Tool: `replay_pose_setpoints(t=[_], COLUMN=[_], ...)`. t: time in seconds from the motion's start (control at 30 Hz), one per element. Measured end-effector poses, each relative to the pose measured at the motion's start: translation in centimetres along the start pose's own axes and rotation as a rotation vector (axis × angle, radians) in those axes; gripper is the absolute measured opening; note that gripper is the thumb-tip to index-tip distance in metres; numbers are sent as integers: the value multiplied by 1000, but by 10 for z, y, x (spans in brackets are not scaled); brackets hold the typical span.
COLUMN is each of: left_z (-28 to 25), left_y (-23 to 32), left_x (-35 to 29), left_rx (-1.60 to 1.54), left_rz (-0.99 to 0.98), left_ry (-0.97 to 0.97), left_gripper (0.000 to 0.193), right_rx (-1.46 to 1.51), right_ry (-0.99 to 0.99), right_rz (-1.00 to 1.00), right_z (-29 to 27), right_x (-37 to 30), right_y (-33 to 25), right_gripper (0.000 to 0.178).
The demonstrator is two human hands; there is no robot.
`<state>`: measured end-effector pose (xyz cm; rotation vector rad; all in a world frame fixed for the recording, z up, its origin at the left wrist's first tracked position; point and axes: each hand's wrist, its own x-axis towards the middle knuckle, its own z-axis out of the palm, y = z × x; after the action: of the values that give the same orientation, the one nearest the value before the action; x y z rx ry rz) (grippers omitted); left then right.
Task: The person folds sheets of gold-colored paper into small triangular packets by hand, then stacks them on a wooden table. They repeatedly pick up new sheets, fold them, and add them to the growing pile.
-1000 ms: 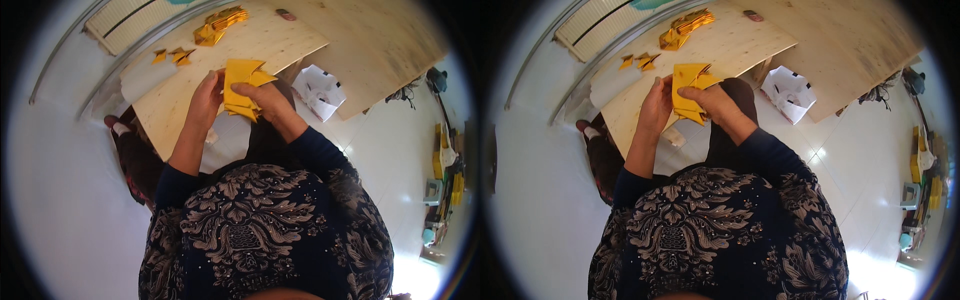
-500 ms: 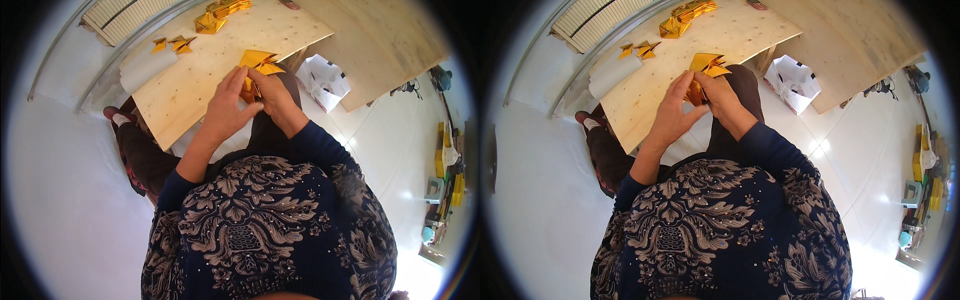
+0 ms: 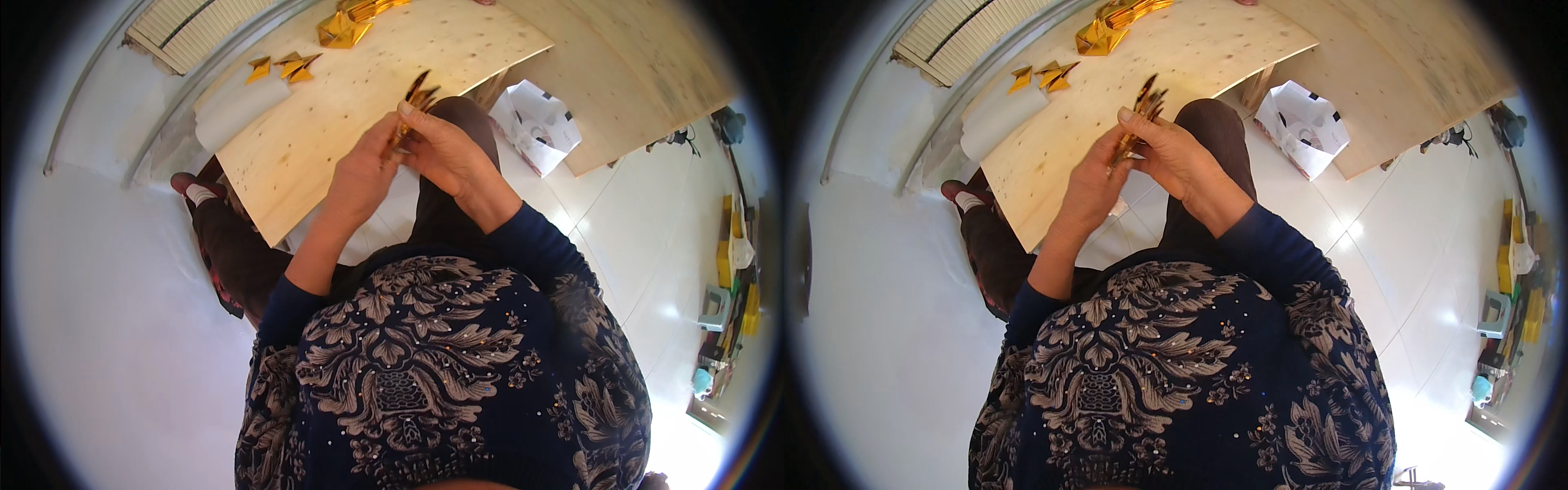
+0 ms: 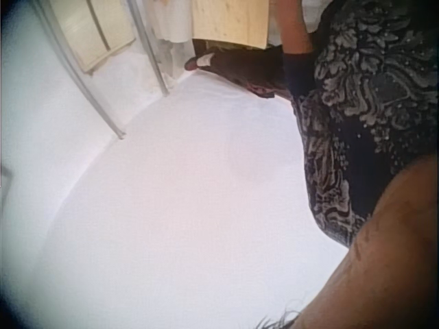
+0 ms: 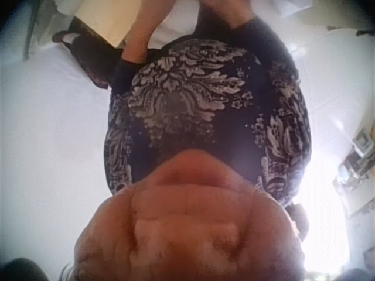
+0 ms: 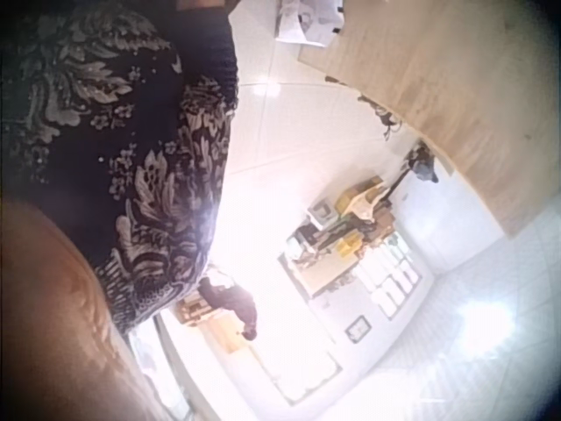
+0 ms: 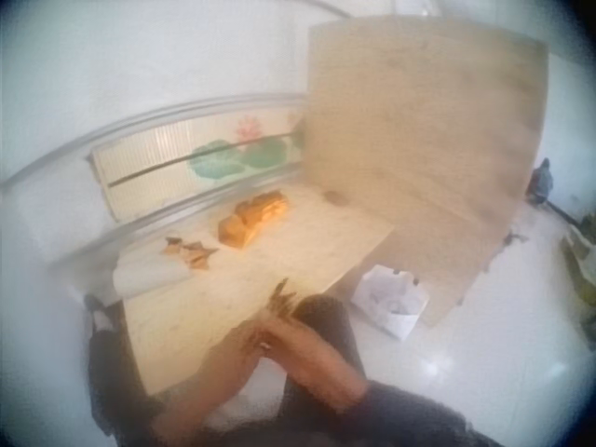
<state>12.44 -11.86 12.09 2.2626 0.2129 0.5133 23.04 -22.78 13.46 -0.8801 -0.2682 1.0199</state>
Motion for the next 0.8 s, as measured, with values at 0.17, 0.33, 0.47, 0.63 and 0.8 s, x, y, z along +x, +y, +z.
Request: replay_pose_setpoints(t=[0.17, 0.33, 0.47, 0.63, 0.8], left_z=[-1, 22, 11, -22, -4], left_y=[-8, -2, -6, -20, -7], left_x=[0, -15, -27, -5, 6], left_rx=[-406, 50, 314, -356, -881], left_rz=[-167, 164, 303, 99, 40], left_ry=[199, 374, 201, 57, -22], left_gripper=[39, 50, 69, 75, 73], right_rx=[-220, -103, -68, -213, -102], right_ry=[12, 3, 51, 29, 5], right_rz=[-14, -140, -103, 4, 65], right_z=[1, 8, 2, -5, 5], right_x=[4, 6, -2, -15, -22], right_y=[8, 19, 11, 3, 7], right_gripper=[63, 52, 31, 31, 37])
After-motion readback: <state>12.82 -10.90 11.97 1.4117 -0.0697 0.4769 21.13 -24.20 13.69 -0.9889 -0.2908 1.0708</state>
